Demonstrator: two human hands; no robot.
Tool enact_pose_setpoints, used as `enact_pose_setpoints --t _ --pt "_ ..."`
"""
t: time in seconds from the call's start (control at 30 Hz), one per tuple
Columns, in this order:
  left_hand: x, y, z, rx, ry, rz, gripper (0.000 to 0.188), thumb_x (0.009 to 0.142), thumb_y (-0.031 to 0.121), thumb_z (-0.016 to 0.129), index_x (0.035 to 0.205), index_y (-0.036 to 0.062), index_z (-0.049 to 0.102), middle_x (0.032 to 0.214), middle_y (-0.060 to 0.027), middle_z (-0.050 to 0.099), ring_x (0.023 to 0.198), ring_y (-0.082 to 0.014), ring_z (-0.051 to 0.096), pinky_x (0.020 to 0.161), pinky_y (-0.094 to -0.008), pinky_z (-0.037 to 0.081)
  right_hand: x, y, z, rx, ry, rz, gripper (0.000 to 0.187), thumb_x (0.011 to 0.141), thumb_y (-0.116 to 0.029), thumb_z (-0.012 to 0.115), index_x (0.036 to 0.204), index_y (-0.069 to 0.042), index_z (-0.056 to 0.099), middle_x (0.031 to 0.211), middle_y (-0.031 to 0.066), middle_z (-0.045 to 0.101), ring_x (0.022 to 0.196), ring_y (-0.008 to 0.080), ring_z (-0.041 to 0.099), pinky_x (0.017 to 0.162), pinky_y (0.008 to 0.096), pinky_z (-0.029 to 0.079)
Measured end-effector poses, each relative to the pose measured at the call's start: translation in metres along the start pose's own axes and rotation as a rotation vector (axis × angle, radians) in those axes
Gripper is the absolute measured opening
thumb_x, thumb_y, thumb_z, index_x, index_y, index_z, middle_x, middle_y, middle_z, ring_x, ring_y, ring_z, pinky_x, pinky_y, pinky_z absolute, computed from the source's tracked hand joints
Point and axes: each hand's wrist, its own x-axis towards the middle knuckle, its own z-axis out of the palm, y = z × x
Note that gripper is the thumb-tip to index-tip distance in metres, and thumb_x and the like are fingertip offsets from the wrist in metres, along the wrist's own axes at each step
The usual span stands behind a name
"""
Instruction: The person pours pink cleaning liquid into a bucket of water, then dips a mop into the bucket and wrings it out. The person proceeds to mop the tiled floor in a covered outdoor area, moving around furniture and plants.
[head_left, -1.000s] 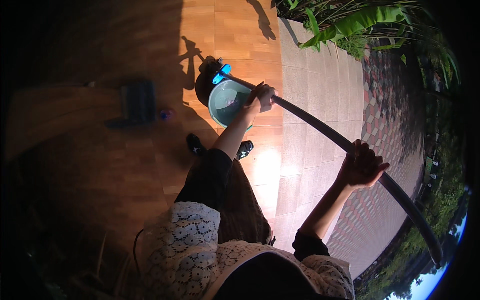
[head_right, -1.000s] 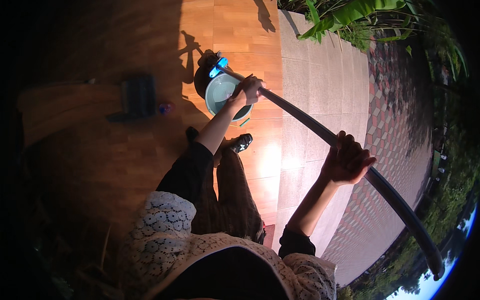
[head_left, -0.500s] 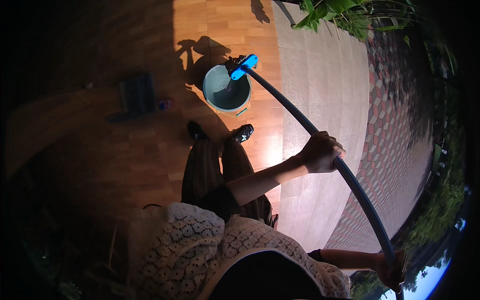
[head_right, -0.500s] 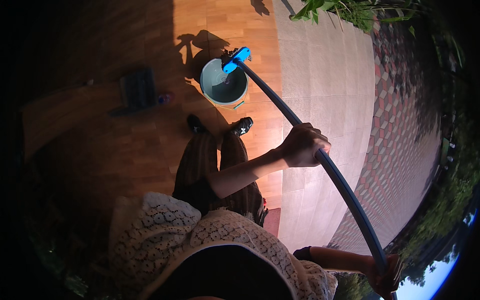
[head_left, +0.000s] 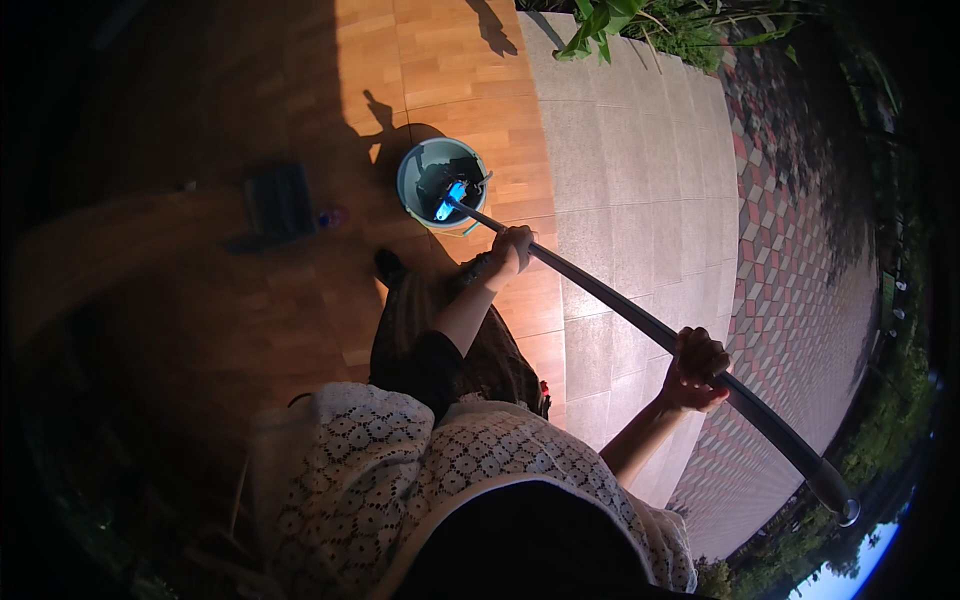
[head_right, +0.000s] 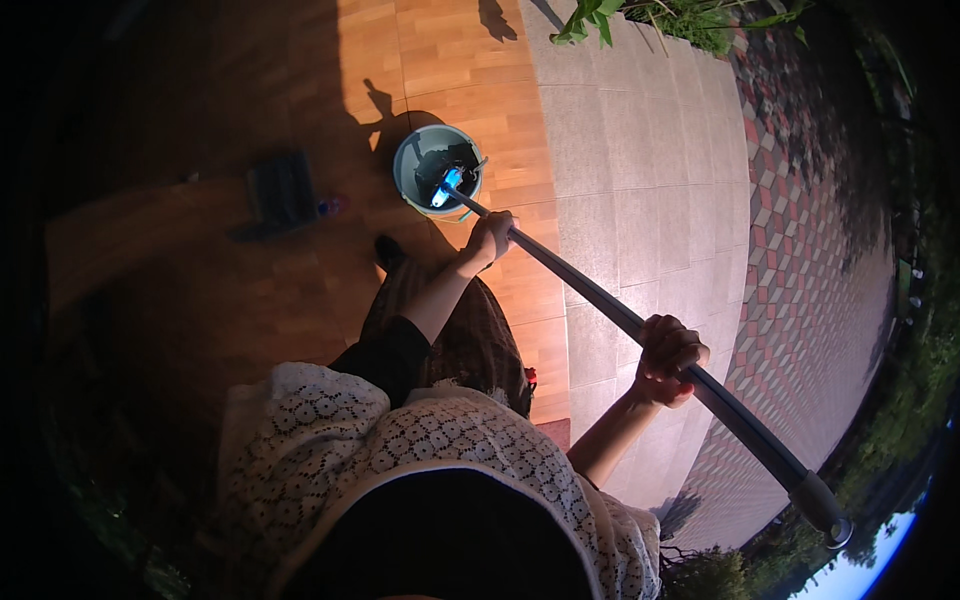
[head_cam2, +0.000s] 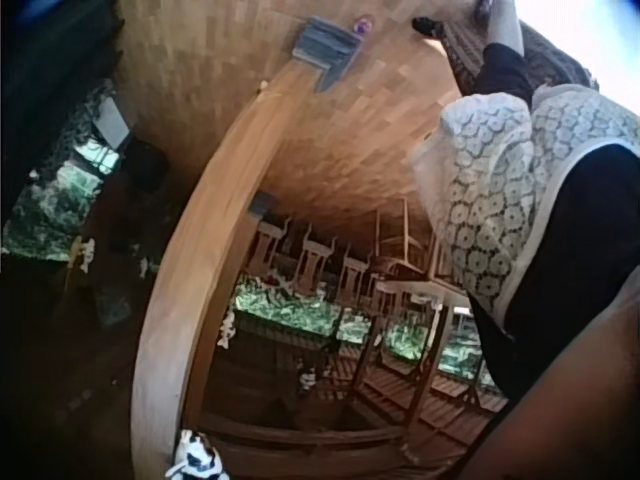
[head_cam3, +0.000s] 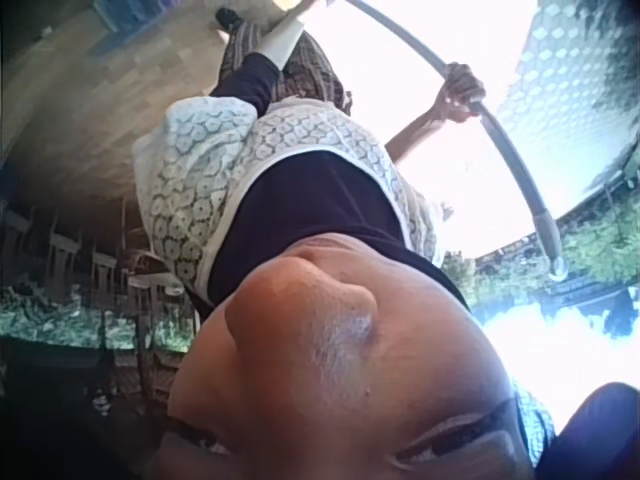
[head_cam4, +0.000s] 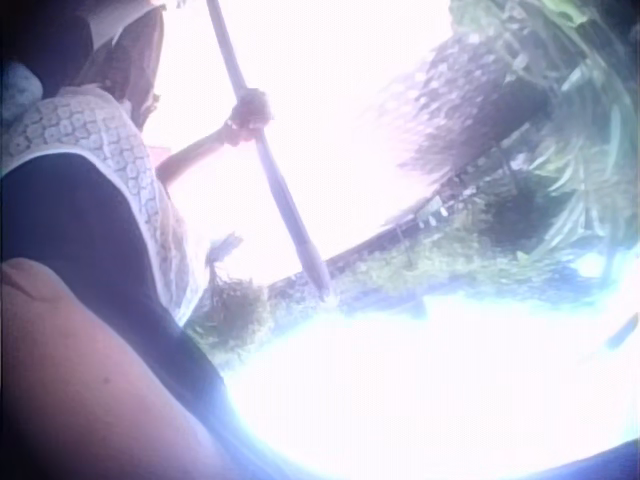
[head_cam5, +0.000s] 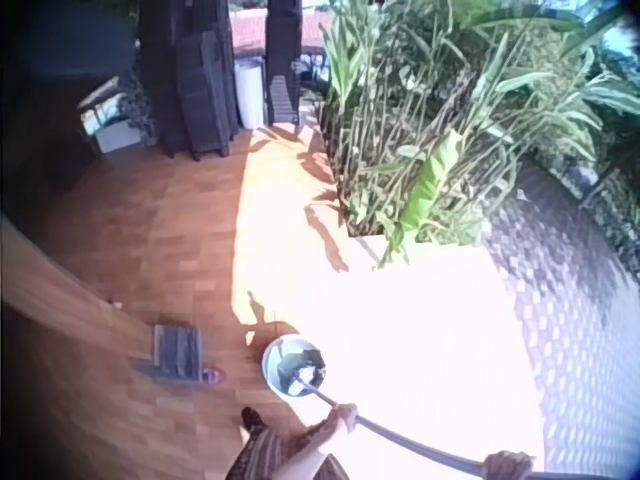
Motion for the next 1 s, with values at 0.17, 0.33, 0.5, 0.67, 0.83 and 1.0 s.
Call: enact_pose_setpoints --t 0.17,0.33,0.5,0.67,0.83,1.0 --pt "0.005 -0.021 0.011 -0.2 0.158 0.097 0.018 0.068 0.011 0.062 0.064 0.0027 0.046 0.06 -0.0123 0.047 0.062 -0.0295 0.049 0.058 -0.0356 0.039 0.025 -0.034 0.01 0.31 -0.274 -0.214 0.042 0.072 -0.045 0.061 0.056 -0.013 0.038 0.045 -0.003 0.04 0.037 0.0093 0.045 0.039 0.0217 0.037" --pt "0.015 -0.071 0.019 -0.391 0.249 -0.109 0.021 0.068 0.008 0.062 0.064 0.0021 0.042 0.065 -0.011 0.047 0.063 -0.0271 0.048 0.058 -0.0356 0.039 -0.017 0.005 0.039 -0.044 -0.119 0.101 0.029 0.066 -0.032 0.056 0.058 -0.01 0.039 0.054 -0.0005 0.036 0.047 0.0147 0.039 0.047 0.0249 0.032" --pt "0.015 -0.096 -0.002 -0.161 0.146 -0.019 0.021 0.068 0.012 0.062 0.064 0.0028 0.043 0.067 -0.0103 0.047 0.069 -0.0291 0.049 0.062 -0.0366 0.039 -0.028 0.027 0.036 0.064 -0.226 0.05 0.043 0.065 -0.031 0.061 0.041 -0.007 0.035 0.035 0.003 0.032 0.029 0.0176 0.036 0.035 0.0275 0.029" --pt "0.018 -0.03 -0.026 -0.093 0.425 0.259 0.024 0.07 0.012 0.063 0.064 0.0038 0.04 0.062 -0.011 0.043 0.064 -0.0306 0.045 0.061 -0.0368 0.036 -0.013 -0.035 0.016 -0.01 -0.204 -0.094 0.034 0.074 -0.045 0.054 0.065 -0.014 0.044 0.06 -0.0033 0.042 0.059 0.011 0.043 0.055 0.0235 0.035" --pt "-0.007 0.015 -0.019 -0.293 0.435 0.155 0.027 0.068 0.011 0.065 0.067 0.0038 0.04 0.065 -0.009 0.044 0.064 -0.0262 0.045 0.06 -0.033 0.037 0.007 -0.078 0.016 0.037 -0.486 -0.12 0.035 0.076 -0.047 0.053 0.064 -0.015 0.044 0.062 -0.0042 0.045 0.055 0.0097 0.044 0.049 0.0235 0.035" --pt "-0.008 0.006 -0.007 -0.333 0.248 0.097 0.028 0.066 0.011 0.068 0.066 0.0029 0.041 0.061 -0.0084 0.047 0.058 -0.023 0.046 0.055 -0.032 0.038 0.011 0.023 0.037 -0.081 -0.342 -0.046 0.025 0.07 -0.029 0.054 0.058 -0.01 0.042 0.056 0.0038 0.043 0.05 0.0173 0.046 0.047 0.0288 0.04"
